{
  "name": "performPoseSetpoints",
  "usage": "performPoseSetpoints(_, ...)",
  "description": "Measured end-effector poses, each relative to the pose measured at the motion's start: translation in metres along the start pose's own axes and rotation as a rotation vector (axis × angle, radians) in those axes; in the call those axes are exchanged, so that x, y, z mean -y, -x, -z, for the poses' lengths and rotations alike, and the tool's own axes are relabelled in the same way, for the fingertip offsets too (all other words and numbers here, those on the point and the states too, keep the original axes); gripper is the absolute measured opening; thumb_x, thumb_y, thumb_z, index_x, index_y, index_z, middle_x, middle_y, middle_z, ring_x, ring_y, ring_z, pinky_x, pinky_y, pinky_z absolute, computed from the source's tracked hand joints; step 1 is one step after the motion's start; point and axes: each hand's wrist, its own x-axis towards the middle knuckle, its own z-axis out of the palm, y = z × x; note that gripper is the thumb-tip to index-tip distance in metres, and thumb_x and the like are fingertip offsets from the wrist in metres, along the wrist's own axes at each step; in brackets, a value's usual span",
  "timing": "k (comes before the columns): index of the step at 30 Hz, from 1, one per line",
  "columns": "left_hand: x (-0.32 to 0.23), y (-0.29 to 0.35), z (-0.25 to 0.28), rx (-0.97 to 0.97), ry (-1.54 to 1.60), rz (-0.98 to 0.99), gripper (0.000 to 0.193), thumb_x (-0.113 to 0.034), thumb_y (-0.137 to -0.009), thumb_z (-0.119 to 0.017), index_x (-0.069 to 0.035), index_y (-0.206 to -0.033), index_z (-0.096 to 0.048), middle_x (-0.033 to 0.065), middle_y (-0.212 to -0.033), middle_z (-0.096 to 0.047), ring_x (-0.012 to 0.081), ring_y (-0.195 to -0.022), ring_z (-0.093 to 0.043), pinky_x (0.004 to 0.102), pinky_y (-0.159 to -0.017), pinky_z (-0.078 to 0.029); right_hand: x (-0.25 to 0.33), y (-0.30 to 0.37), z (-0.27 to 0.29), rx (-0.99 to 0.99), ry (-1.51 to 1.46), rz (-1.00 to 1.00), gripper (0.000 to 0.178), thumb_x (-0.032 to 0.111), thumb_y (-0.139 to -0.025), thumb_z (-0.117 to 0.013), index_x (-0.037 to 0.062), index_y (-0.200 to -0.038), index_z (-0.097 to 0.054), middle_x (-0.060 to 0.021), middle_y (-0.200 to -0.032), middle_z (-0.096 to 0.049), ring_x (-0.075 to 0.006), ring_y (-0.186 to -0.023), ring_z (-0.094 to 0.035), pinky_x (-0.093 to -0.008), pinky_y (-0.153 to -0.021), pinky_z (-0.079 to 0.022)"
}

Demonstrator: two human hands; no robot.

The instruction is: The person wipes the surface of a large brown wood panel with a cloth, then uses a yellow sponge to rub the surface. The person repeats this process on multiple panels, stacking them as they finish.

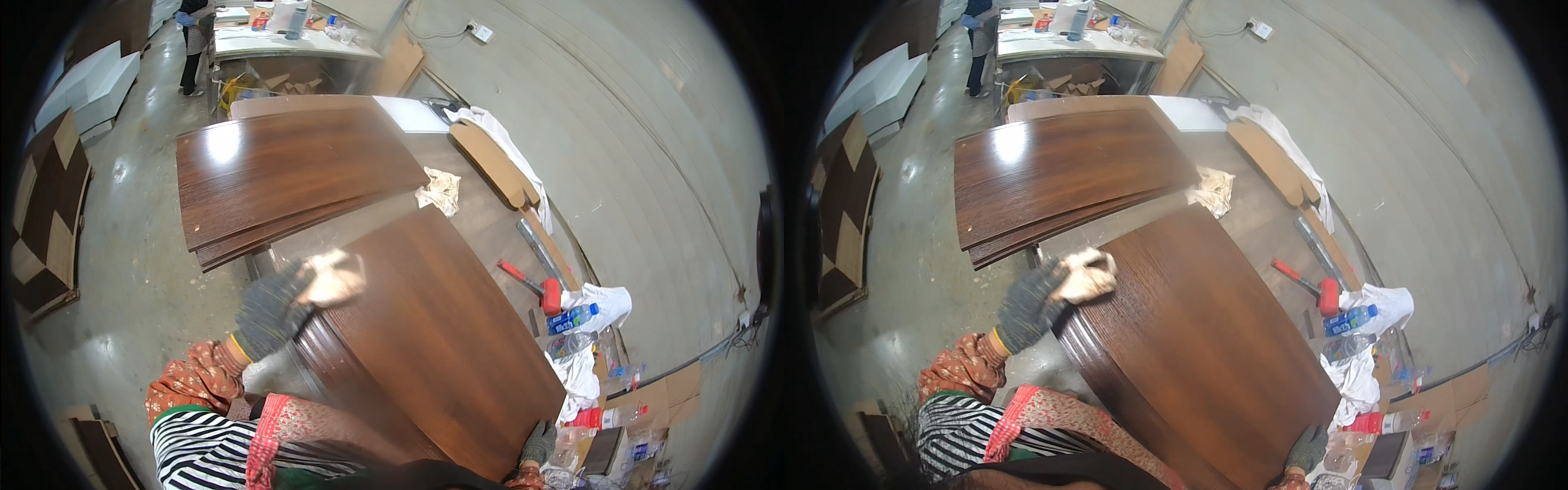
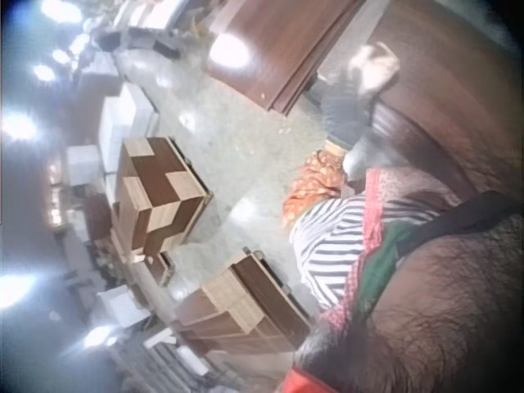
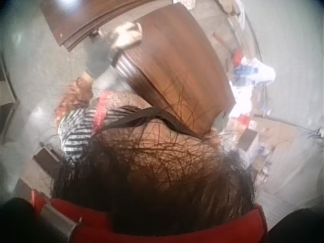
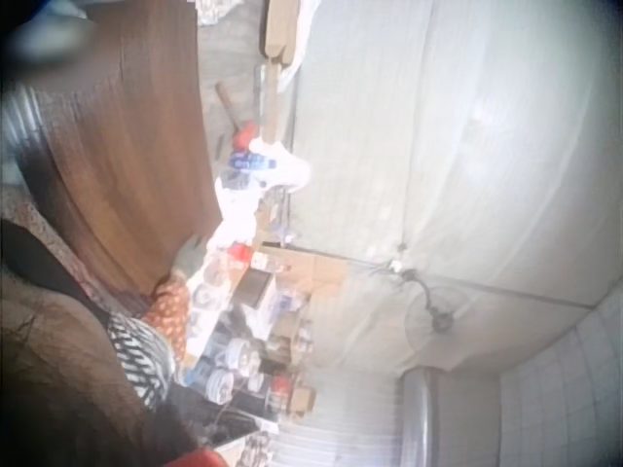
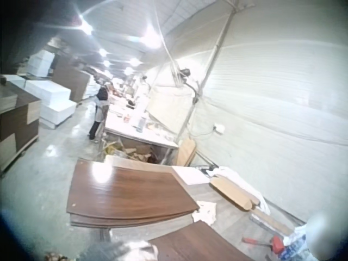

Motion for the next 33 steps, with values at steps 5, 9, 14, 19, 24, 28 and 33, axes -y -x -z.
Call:
performPoseSetpoints(5, 0.001, -0.007, -0.005, 0.194, 0.041, 0.106, 0.061, -0.026, -0.088, -0.072, -0.007, -0.143, -0.054, 0.0241, -0.137, -0.057, 0.0424, -0.113, -0.060, 0.0485, -0.100, -0.047, -0.001, -0.001, -0.001, -0.017, 0.050, -0.004, 0.058, 0.045, -0.100, -0.051, -0.0022, -0.131, -0.063, -0.0247, -0.127, -0.064, -0.0427, -0.117, -0.060, -0.0481, -0.101, -0.046)
performPoseSetpoints(9, 0.014, -0.023, -0.006, 0.236, 0.021, 0.126, 0.057, -0.029, -0.090, -0.069, -0.006, -0.141, -0.056, 0.0190, -0.133, -0.061, 0.0392, -0.110, -0.061, 0.0473, -0.097, -0.048, -0.005, 0.000, -0.003, -0.019, 0.029, 0.003, 0.054, 0.041, -0.099, -0.052, -0.0020, -0.131, -0.063, -0.0261, -0.126, -0.063, -0.0425, -0.118, -0.060, -0.0476, -0.101, -0.046)
performPoseSetpoints(14, -0.004, -0.006, -0.004, 0.261, -0.167, 0.135, 0.055, -0.032, -0.091, -0.067, -0.006, -0.138, -0.057, 0.0189, -0.130, -0.062, 0.0385, -0.105, -0.062, 0.0476, -0.091, -0.048, -0.016, -0.003, -0.005, -0.053, 0.018, 0.095, 0.051, 0.036, -0.098, -0.054, -0.0025, -0.131, -0.063, -0.0272, -0.129, -0.062, -0.0426, -0.119, -0.059, -0.0472, -0.102, -0.046)
performPoseSetpoints(19, -0.031, 0.030, 0.039, 0.271, -0.199, 0.129, 0.051, -0.030, -0.090, -0.067, -0.006, -0.133, -0.057, 0.0176, -0.121, -0.063, 0.0372, -0.100, -0.062, 0.0485, -0.085, -0.048, 0.001, 0.000, 0.012, -0.002, 0.105, 0.194, 0.046, 0.030, -0.097, -0.055, -0.0002, -0.131, -0.063, -0.0254, -0.133, -0.061, -0.0410, -0.121, -0.058, -0.0488, -0.105, -0.045)
performPoseSetpoints(24, -0.060, 0.008, 0.054, 0.155, -0.267, -0.011, 0.057, -0.022, -0.091, -0.065, -0.004, -0.143, -0.052, 0.0215, -0.132, -0.060, 0.0396, -0.108, -0.061, 0.0506, -0.091, -0.048, 0.112, 0.061, 0.032, 0.036, -0.177, 0.572, 0.070, 0.042, -0.090, -0.070, 0.0078, -0.147, -0.049, -0.0201, -0.147, -0.052, -0.0391, -0.134, -0.048, -0.0505, -0.114, -0.035)
performPoseSetpoints(28, -0.106, -0.002, 0.003, 0.263, 0.475, -0.062, 0.060, -0.017, -0.094, -0.065, 0.000, -0.148, -0.047, 0.0196, -0.138, -0.060, 0.0308, -0.119, -0.063, 0.0412, -0.101, -0.049, 0.222, 0.142, 0.031, -0.041, -0.580, 1.211, 0.065, 0.038, -0.089, -0.067, 0.0062, -0.144, -0.051, -0.0191, -0.146, -0.050, -0.0365, -0.137, -0.045, -0.0481, -0.116, -0.035)
performPoseSetpoints(33, -0.158, 0.004, -0.031, 0.941, 0.395, -0.102, 0.058, -0.020, -0.095, -0.067, 0.000, -0.147, -0.049, 0.0157, -0.145, -0.055, 0.0234, -0.130, -0.054, 0.0379, -0.102, -0.048, 0.241, 0.161, 0.038, -0.094, -0.667, 1.248, 0.060, 0.037, -0.093, -0.060, 0.0105, -0.145, -0.050, -0.0206, -0.154, -0.041, -0.0339, -0.146, -0.038, -0.0432, -0.116, -0.038)
